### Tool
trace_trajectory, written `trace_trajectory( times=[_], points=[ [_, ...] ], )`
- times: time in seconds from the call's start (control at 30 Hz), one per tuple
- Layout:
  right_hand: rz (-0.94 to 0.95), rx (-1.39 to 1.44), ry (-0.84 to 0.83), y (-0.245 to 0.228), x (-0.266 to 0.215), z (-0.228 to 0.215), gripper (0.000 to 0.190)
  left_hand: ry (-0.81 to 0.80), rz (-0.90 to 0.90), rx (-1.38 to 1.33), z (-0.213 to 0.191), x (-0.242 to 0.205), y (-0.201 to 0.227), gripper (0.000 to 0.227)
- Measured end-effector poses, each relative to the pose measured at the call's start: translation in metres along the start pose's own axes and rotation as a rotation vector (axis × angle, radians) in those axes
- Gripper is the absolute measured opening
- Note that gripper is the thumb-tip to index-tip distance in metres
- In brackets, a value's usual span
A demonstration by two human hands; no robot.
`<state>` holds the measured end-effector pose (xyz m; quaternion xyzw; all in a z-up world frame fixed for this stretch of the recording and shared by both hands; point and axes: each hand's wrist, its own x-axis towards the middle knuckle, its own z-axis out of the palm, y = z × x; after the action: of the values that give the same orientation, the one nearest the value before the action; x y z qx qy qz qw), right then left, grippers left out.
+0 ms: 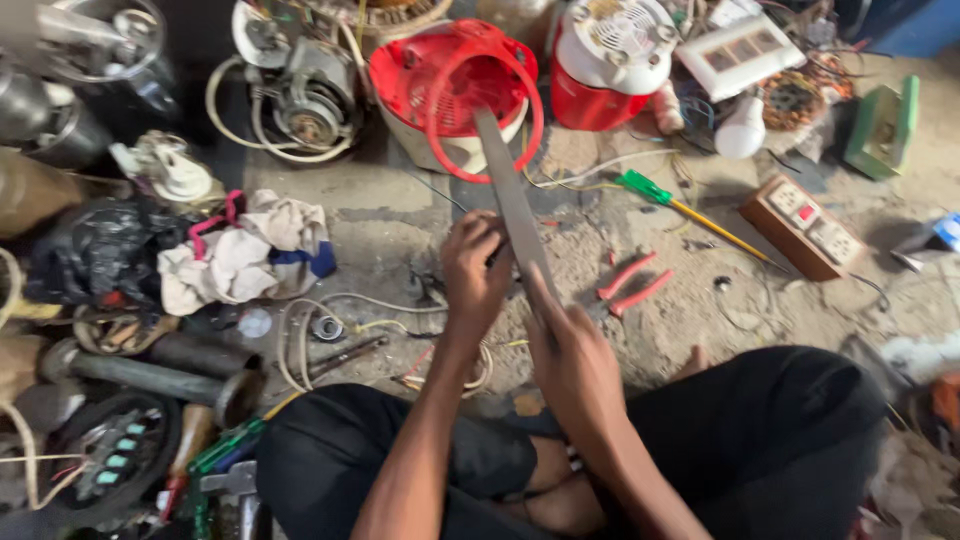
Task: The person repairs an electric motor by filing the housing, pulling at components with pliers, and inserting a screwdriver into the assembly while sitting on a workshop floor.
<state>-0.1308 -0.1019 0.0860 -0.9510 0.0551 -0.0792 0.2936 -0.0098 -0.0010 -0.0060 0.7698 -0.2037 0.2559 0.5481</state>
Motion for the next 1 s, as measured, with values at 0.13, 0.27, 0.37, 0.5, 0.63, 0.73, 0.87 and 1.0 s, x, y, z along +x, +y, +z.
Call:
trace_trajectory(
  times=[0.13, 0.27, 0.37, 0.5, 0.63, 0.73, 0.87, 1.0],
  points=[
    [-0.090, -0.006, 0.019, -0.001, 0.032, -0.002, 0.054, 0.000, 0.013, -0.039, 0.000, 0.000, 0.002, 0.020],
    [0.014, 0.070, -0.017, -0.001, -0.019, -0.021, 0.054, -0.018, 0.085, -0.006, -0.001, 0.006, 0.000, 0.020],
    [-0.052, 0.064, 0.026, 0.007, 0.004, -0.001, 0.055, -0.019, 0.038, 0.038, 0.000, -0.003, 0.008, 0.021],
    [-0.071, 0.058, 0.052, 0.017, 0.028, 0.004, 0.055, -0.073, -0.003, -0.005, -0.002, 0.002, 0.010, 0.020],
    [0.005, 0.091, 0.040, 0.020, -0.028, -0.016, 0.055, -0.038, 0.079, 0.084, 0.015, 0.011, 0.009, 0.016],
    [-0.023, 0.070, 0.042, 0.019, -0.007, 0.002, 0.058, -0.045, 0.020, 0.017, 0.003, 0.003, 0.004, 0.015],
    [-0.088, 0.128, 0.081, 0.017, 0.043, 0.007, 0.049, -0.018, -0.029, -0.098, 0.002, 0.006, 0.010, 0.021],
    [0.076, 0.077, -0.042, 0.018, -0.011, -0.018, 0.058, -0.013, 0.086, 0.079, 0.006, 0.010, 0.016, 0.016]
  ],
)
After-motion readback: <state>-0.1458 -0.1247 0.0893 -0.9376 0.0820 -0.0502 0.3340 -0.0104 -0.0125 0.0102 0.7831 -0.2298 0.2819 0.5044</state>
